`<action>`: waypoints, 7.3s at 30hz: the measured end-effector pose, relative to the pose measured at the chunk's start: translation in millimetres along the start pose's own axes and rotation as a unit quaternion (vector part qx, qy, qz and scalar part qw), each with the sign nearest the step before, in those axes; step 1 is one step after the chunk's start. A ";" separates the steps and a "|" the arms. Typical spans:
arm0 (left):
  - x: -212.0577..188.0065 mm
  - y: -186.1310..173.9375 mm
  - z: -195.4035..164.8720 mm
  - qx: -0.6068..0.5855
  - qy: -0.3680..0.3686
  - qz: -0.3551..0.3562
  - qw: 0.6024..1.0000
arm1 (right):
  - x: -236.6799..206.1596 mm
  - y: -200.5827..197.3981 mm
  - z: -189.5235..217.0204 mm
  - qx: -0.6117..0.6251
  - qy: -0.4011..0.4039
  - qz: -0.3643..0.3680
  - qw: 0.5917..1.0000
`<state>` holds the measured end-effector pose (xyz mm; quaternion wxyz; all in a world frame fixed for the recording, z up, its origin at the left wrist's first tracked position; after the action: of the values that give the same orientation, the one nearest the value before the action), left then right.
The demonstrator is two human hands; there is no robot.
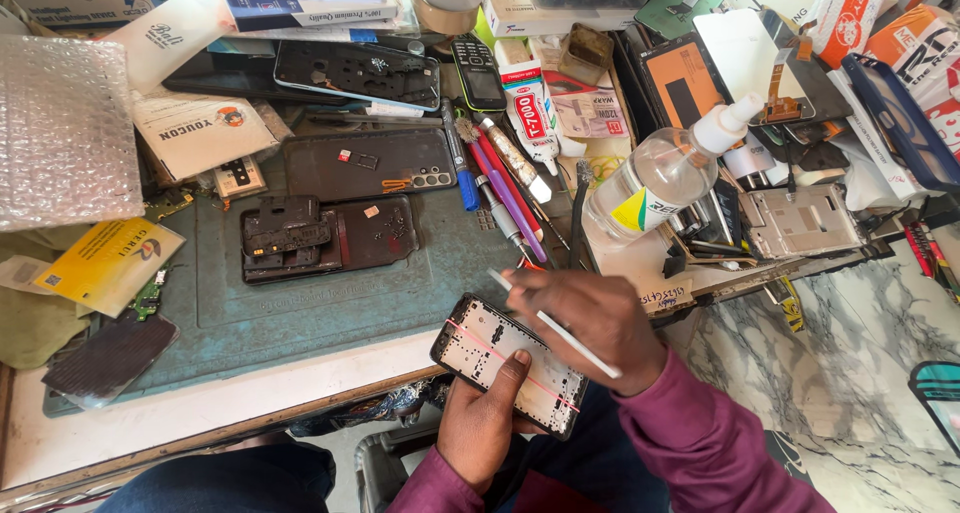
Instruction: The person sits at a cluttered workbench and uses a metal spudger to carefully pry and scrape along the edges of a disassembled smartphone frame. The person repeatedly adjusts the phone's orientation while working on the perimeter.
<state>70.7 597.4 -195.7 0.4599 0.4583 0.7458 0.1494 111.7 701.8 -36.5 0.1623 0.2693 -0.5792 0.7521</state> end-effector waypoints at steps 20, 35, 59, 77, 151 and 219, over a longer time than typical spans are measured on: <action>-19.8 7.8 -8.4 0.125 0.109 0.039 0.985 | -156.2 -23.5 5.0 0.414 0.301 -0.198 0.836; -35.8 10.0 -19.2 0.069 0.066 0.095 0.991 | -161.1 -36.5 15.1 0.352 0.409 -0.092 0.837; -54.3 18.7 -29.8 0.071 0.155 0.126 0.977 | -141.4 -8.1 24.1 0.381 0.424 -0.166 0.805; -60.7 22.4 -42.3 -0.167 0.124 0.203 0.957 | -90.0 -39.1 36.6 0.198 0.293 -0.120 0.928; -16.3 -24.4 -3.5 -0.035 0.080 -0.045 0.995 | -34.2 -3.7 49.5 0.100 0.207 -0.037 0.972; -44.8 10.3 -35.7 -0.063 0.087 0.161 0.981 | -63.0 -10.3 30.7 0.348 0.279 -0.120 0.887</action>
<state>54.0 573.2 -145.4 0.3914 0.5279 0.6883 0.3073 174.6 679.5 -60.1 0.3022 0.1554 -0.1748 0.9241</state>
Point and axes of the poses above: each hand's wrist, its own x-axis towards the middle knuckle, its own y-axis out of the palm, z = x × y, the point moved 4 cm from there along x, towards the middle knuckle, and after that the axes turned 11 degrees about -y, right-handed, at the moved point
